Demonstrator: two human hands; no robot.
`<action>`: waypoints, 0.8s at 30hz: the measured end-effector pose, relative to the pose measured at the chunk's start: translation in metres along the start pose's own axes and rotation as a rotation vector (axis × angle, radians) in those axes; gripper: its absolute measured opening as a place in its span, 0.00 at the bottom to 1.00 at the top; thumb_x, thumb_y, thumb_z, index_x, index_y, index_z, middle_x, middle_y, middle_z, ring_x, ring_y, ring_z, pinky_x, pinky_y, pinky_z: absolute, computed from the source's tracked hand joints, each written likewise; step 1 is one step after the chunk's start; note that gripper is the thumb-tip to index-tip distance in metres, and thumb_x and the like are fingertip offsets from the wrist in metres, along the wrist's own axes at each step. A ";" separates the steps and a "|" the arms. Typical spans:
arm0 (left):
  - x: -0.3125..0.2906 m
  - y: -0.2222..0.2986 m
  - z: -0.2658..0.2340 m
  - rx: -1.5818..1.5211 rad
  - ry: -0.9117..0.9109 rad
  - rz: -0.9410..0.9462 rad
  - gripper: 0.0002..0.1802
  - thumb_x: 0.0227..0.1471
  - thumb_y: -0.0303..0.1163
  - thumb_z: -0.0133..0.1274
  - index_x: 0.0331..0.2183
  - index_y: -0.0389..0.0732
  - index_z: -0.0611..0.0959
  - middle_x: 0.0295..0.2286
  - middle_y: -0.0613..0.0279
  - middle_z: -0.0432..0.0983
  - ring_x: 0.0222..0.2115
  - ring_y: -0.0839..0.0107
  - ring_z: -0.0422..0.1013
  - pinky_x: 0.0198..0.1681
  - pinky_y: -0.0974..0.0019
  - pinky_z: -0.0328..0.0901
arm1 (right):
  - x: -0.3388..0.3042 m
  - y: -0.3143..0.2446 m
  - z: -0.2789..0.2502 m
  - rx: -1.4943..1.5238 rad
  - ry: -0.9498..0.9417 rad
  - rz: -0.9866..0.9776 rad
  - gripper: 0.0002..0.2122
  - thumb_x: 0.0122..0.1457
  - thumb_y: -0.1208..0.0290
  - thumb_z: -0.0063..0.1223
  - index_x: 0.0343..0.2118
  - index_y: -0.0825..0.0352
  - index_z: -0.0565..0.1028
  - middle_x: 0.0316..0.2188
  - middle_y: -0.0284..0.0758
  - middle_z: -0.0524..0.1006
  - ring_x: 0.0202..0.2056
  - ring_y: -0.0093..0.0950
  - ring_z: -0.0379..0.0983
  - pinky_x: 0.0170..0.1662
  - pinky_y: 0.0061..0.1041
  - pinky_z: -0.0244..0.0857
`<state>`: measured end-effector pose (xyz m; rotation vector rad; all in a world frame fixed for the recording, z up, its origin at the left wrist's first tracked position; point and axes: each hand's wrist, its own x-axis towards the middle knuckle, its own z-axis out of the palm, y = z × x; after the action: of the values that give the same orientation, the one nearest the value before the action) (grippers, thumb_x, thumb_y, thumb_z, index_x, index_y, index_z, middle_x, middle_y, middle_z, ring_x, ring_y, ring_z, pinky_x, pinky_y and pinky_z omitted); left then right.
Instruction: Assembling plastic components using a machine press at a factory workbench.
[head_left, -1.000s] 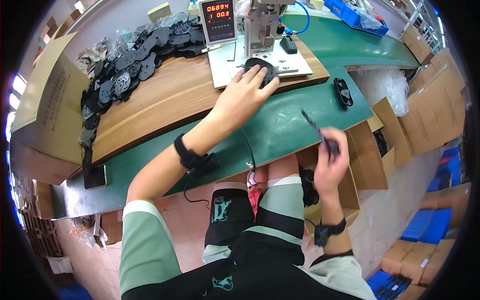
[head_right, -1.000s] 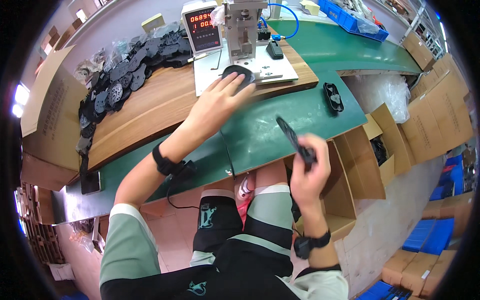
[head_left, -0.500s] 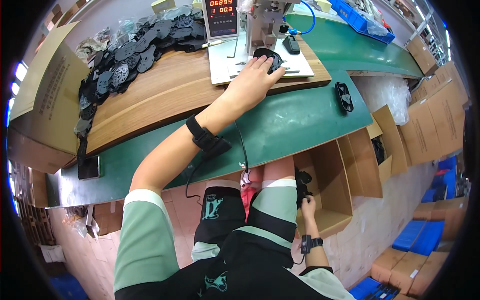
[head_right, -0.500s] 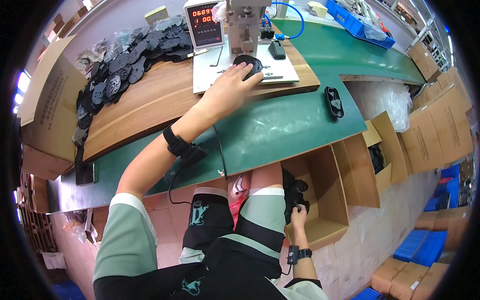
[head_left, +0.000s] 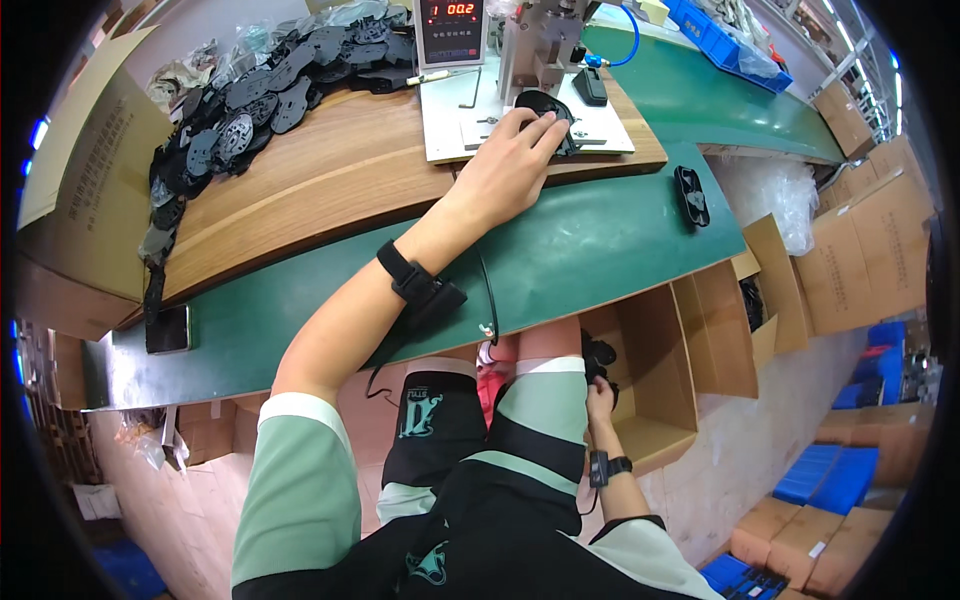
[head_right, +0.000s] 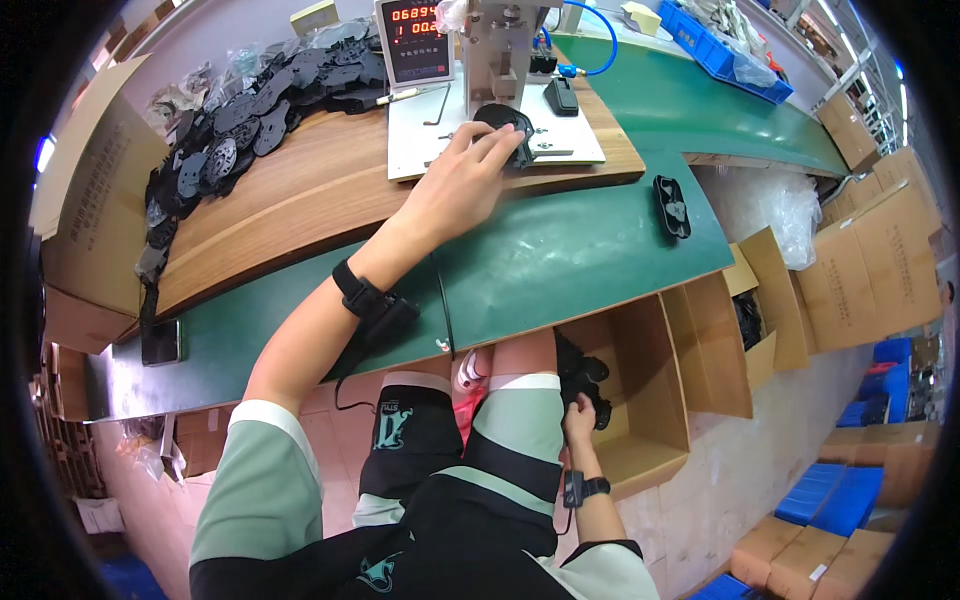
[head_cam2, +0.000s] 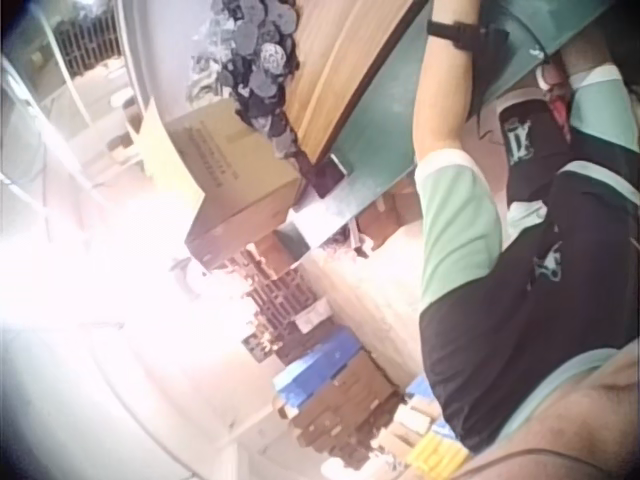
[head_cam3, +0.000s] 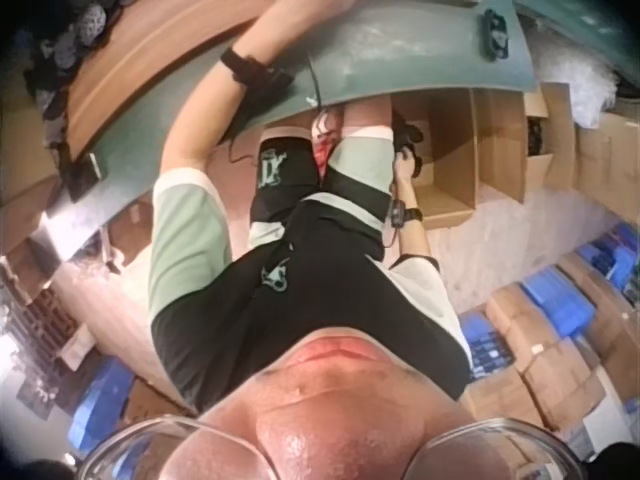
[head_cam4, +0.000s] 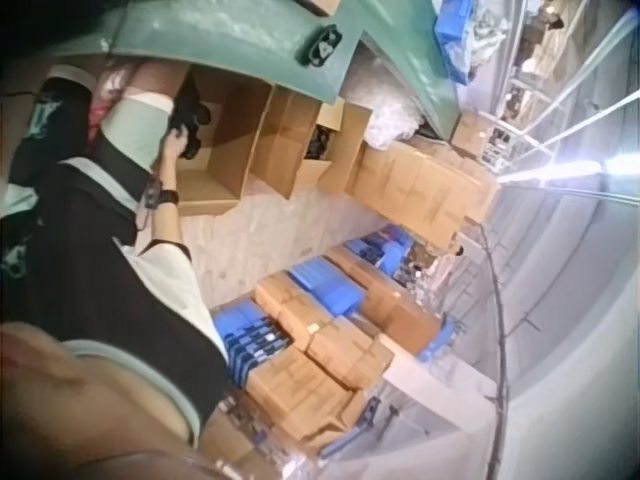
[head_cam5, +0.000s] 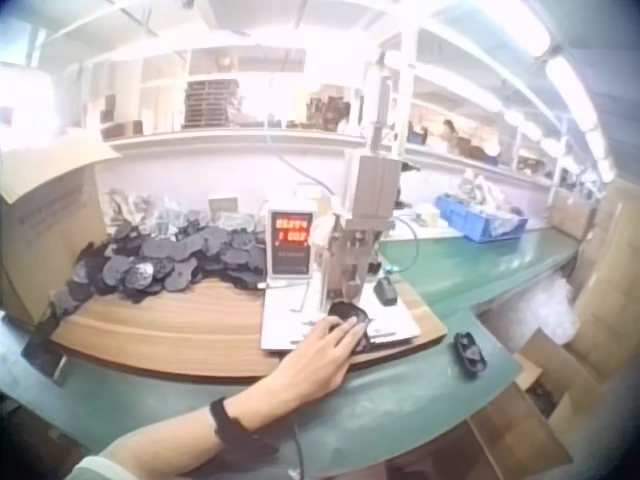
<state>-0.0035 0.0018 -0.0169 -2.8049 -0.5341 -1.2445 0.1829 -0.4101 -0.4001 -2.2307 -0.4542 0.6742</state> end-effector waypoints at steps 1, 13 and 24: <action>-0.005 -0.005 -0.006 0.020 -0.005 -0.010 0.32 0.49 0.19 0.54 0.58 0.34 0.73 0.52 0.45 0.77 0.55 0.47 0.68 0.56 0.52 0.69 | -0.013 -0.049 -0.003 0.062 0.049 -0.148 0.15 0.63 0.77 0.49 0.51 0.72 0.79 0.49 0.45 0.82 0.49 0.36 0.80 0.55 0.31 0.71; -0.005 -0.010 -0.014 -0.067 0.027 -0.056 0.43 0.47 0.20 0.56 0.65 0.43 0.66 0.54 0.46 0.67 0.50 0.47 0.72 0.51 0.48 0.71 | -0.073 -0.473 -0.070 -0.159 0.128 -1.289 0.28 0.50 0.83 0.60 0.58 0.68 0.71 0.60 0.43 0.70 0.59 0.48 0.66 0.63 0.42 0.62; -0.009 -0.014 -0.016 -0.329 0.026 -0.113 0.47 0.42 0.20 0.59 0.65 0.44 0.64 0.56 0.44 0.61 0.52 0.39 0.69 0.52 0.46 0.71 | -0.011 -0.530 0.006 -0.301 0.314 -1.316 0.19 0.46 0.85 0.61 0.43 0.64 0.78 0.38 0.36 0.79 0.44 0.41 0.76 0.48 0.41 0.71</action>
<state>-0.0248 0.0096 -0.0140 -3.0536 -0.5375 -1.5159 0.1113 -0.0644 -0.0053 -1.6885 -1.6745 -0.4538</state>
